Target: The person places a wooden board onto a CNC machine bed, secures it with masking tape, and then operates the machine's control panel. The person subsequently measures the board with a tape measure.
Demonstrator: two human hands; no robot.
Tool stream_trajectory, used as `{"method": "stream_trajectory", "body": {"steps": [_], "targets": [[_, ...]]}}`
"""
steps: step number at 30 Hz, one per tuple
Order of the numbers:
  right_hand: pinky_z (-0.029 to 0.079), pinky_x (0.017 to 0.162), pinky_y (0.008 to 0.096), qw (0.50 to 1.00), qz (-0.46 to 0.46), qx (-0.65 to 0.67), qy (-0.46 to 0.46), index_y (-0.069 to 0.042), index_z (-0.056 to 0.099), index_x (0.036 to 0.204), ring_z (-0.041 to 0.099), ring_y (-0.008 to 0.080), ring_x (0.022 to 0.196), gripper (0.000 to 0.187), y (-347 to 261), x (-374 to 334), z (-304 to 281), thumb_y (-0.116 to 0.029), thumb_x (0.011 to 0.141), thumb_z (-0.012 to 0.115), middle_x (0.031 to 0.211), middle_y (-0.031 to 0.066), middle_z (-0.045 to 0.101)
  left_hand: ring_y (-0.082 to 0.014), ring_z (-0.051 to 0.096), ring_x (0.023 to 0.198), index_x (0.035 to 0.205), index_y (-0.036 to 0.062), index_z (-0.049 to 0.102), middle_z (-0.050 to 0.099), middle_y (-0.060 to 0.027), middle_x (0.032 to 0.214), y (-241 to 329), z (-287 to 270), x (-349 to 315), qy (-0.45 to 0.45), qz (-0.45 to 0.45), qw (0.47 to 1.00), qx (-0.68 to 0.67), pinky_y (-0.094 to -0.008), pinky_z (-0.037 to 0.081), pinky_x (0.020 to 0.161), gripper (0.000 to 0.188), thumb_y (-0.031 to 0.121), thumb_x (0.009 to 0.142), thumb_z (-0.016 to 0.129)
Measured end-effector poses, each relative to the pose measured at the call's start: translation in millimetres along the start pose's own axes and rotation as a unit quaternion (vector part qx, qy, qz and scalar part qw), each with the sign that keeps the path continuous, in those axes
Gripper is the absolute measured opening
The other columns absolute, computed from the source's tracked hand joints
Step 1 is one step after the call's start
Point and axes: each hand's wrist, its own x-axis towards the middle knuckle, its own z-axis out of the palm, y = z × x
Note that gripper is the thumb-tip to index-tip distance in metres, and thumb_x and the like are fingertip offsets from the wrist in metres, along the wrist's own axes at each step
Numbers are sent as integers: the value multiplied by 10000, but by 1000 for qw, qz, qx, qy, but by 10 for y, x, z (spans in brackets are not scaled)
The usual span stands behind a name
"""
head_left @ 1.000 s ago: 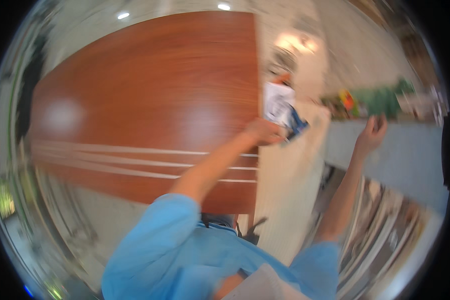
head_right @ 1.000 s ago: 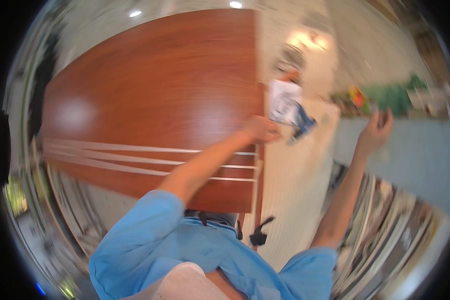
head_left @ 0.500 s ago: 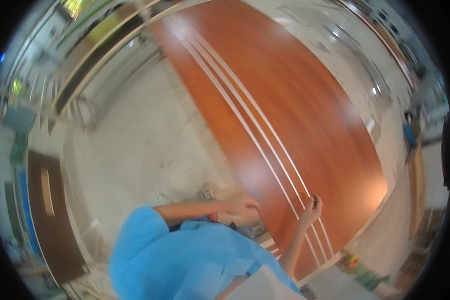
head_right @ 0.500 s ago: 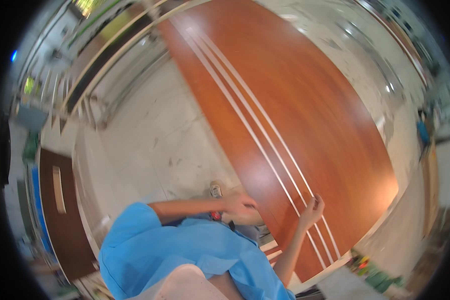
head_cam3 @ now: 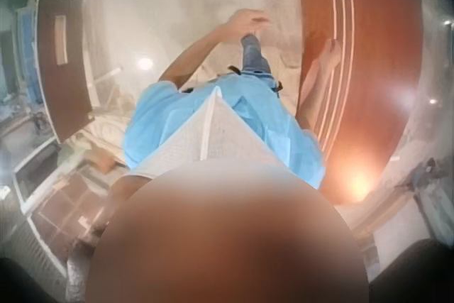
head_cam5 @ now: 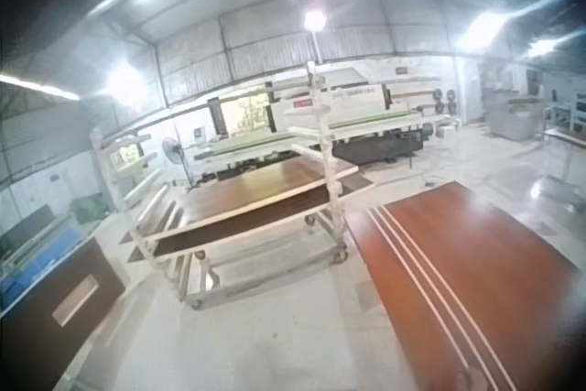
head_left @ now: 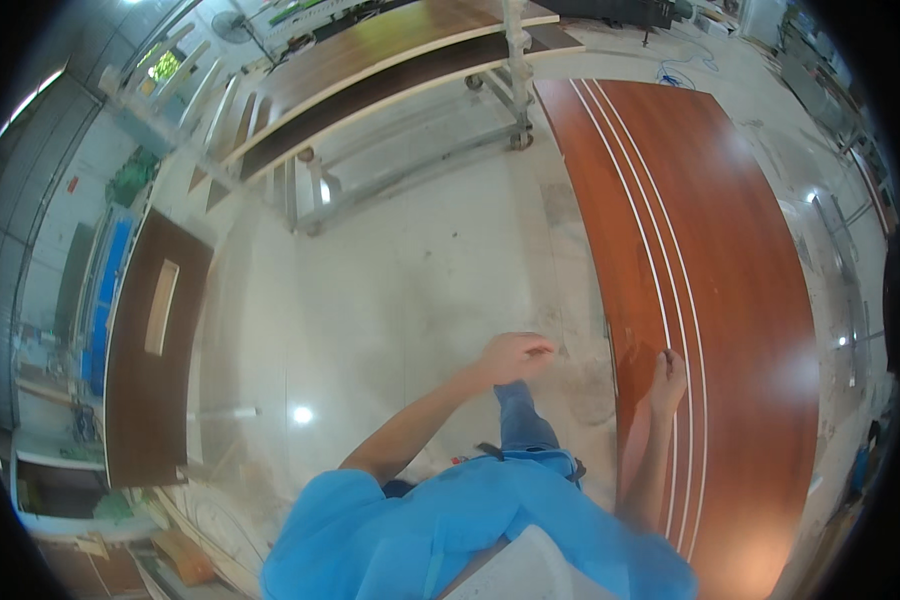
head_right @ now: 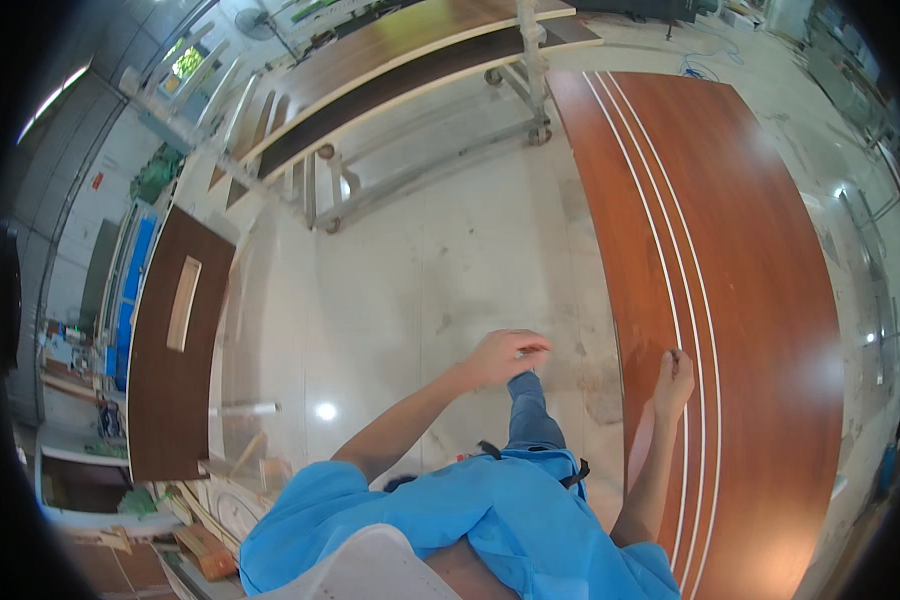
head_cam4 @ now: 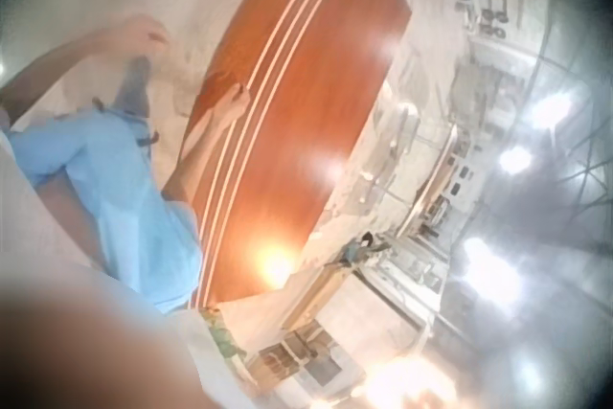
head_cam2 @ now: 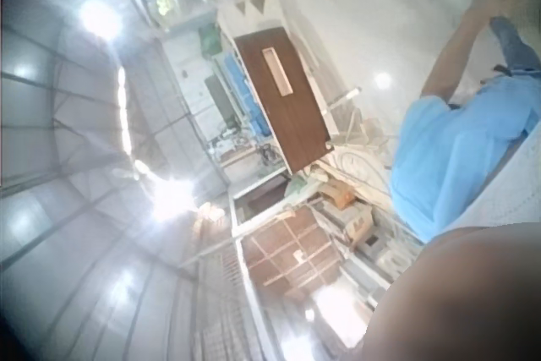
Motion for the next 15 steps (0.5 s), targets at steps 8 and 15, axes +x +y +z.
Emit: {"method": "stream_trajectory", "body": {"steps": [8,15], "targets": [[525,916,399,999,-45,-9,-6,55,650,1182,684,337,1052,322,-1172,2306,1916,-200,990,609,1124,223,688,-202,607,611,922,52,612,636,-98,763,-3102,-2161,-935,381,-540,717,-223,-284,482,508,254,304,947,637],[521,924,416,997,-63,-39,-1,42,643,1208,669,357,1068,349,-1851,4354,3206,-228,989,619,1156,240,669,-204,639,780,970,69,635,638,-67,838,-3433,-2953,-1684,378,-659,554,-340,-348,528,644,214,263,994,548]]}}
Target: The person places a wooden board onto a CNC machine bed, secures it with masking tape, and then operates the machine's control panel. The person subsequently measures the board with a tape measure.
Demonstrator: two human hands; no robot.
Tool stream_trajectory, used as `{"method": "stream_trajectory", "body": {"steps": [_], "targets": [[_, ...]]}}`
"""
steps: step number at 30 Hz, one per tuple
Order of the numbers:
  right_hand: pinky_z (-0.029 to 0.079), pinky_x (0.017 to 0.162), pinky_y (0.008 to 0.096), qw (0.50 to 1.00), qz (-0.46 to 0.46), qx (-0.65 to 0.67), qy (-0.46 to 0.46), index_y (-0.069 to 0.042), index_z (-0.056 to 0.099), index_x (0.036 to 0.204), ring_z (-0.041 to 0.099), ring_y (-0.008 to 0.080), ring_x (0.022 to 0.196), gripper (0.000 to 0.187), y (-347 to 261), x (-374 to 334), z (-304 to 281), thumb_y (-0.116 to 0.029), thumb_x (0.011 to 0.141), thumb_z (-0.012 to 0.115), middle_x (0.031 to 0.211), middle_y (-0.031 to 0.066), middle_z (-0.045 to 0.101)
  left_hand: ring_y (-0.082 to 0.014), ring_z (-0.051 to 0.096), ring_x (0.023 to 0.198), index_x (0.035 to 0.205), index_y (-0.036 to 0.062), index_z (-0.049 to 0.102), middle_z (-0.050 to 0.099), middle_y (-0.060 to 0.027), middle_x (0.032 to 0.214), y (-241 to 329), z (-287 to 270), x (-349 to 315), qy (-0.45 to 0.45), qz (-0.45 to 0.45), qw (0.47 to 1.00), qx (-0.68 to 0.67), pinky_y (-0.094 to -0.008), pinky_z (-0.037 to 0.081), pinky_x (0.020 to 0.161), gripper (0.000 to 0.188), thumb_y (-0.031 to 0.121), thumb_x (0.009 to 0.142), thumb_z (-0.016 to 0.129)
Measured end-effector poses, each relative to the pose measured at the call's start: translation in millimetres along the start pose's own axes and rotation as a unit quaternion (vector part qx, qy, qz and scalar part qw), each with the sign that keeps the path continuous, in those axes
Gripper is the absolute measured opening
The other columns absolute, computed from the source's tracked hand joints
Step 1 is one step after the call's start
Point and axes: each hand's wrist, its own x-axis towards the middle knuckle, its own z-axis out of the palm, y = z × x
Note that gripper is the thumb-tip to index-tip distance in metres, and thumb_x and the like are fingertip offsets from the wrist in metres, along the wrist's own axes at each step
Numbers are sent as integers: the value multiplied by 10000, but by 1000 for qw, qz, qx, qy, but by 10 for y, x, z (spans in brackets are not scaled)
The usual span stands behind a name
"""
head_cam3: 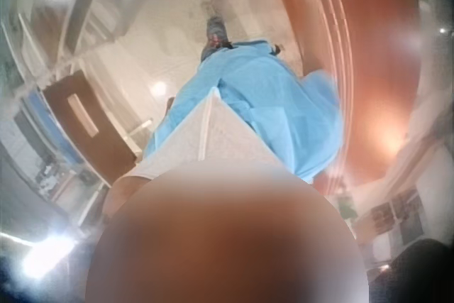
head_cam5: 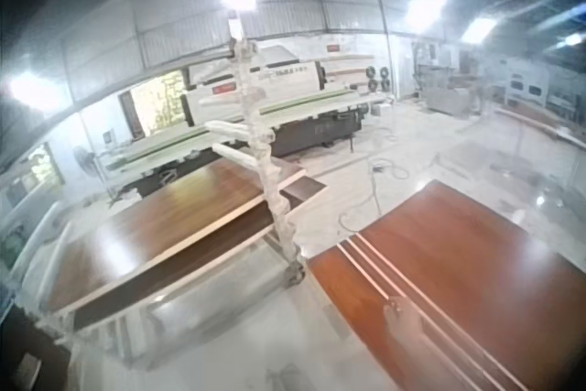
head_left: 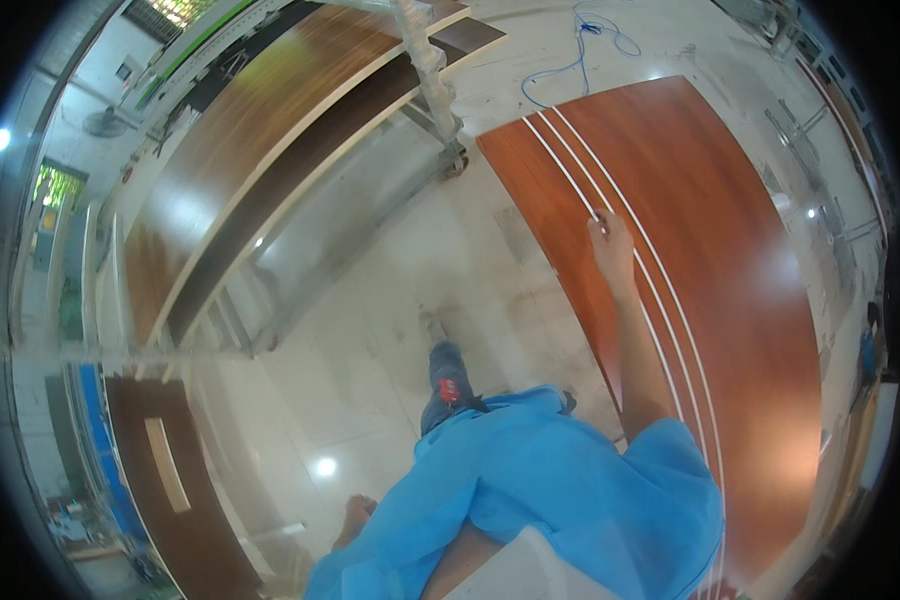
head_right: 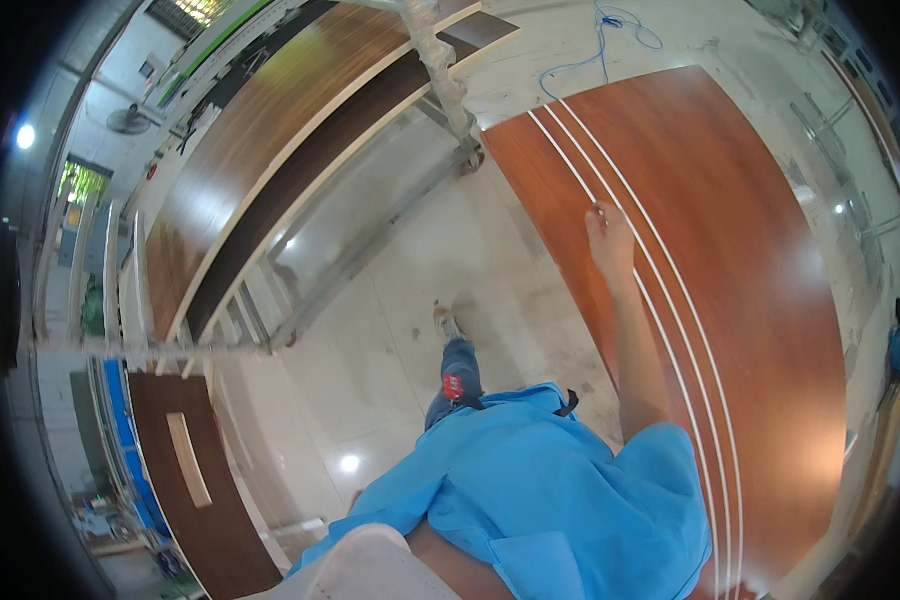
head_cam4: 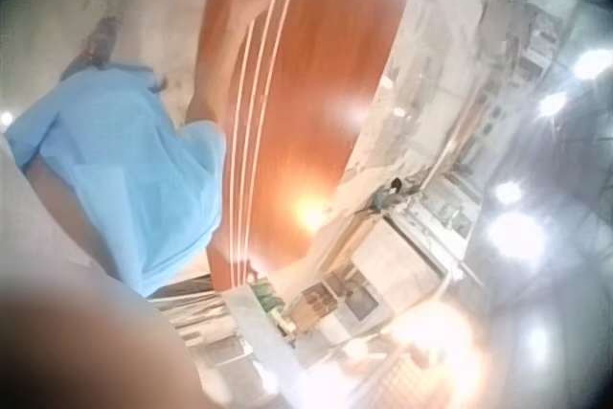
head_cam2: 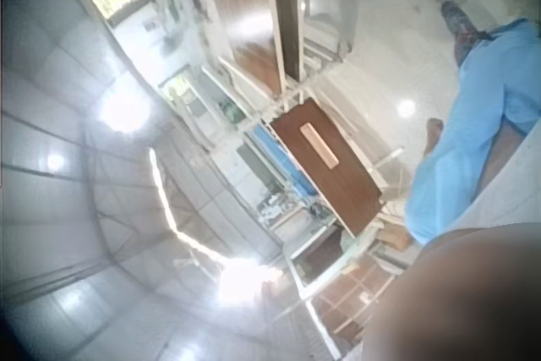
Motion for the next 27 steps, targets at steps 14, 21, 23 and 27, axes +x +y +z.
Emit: {"method": "stream_trajectory", "body": {"steps": [14,21,23,27], "targets": [[191,1228,541,892,174,-403,105,-38,355,1543,247,407,1506,642,99,1264,1747,-375,1016,501,1620,230,284,-174,646,975,1207,19,646,696,-92,1046,7002,7341,-1027,-329,536,633,451,-324,500,865,419,389,1043,534],[223,1222,530,892,311,-322,67,-75,448,1505,307,387,1484,620,-303,1616,1425,-321,955,595,1598,202,350,-228,661,1045,1248,12,632,695,-128,1151,7297,10312,-2461,-507,469,504,519,-367,494,945,472,422,1052,505],[237,1218,525,893,320,-298,109,-108,459,1504,343,355,1472,617,-381,1613,1450,-315,941,607,1581,170,393,-255,672,1061,1259,5,626,695,-145,1173,7086,10754,-2472,-443,401,478,644,-378,508,951,539,482,1048,489],[272,1215,477,803,431,-332,242,-162,480,1500,399,286,1450,602,-398,1634,1653,-328,938,619,1561,98,447,-275,679,1064,1297,-6,596,686,-182,1201,6907,11250,-2478,-383,264,419,780,-395,521,950,681,596,1040,411]]}}
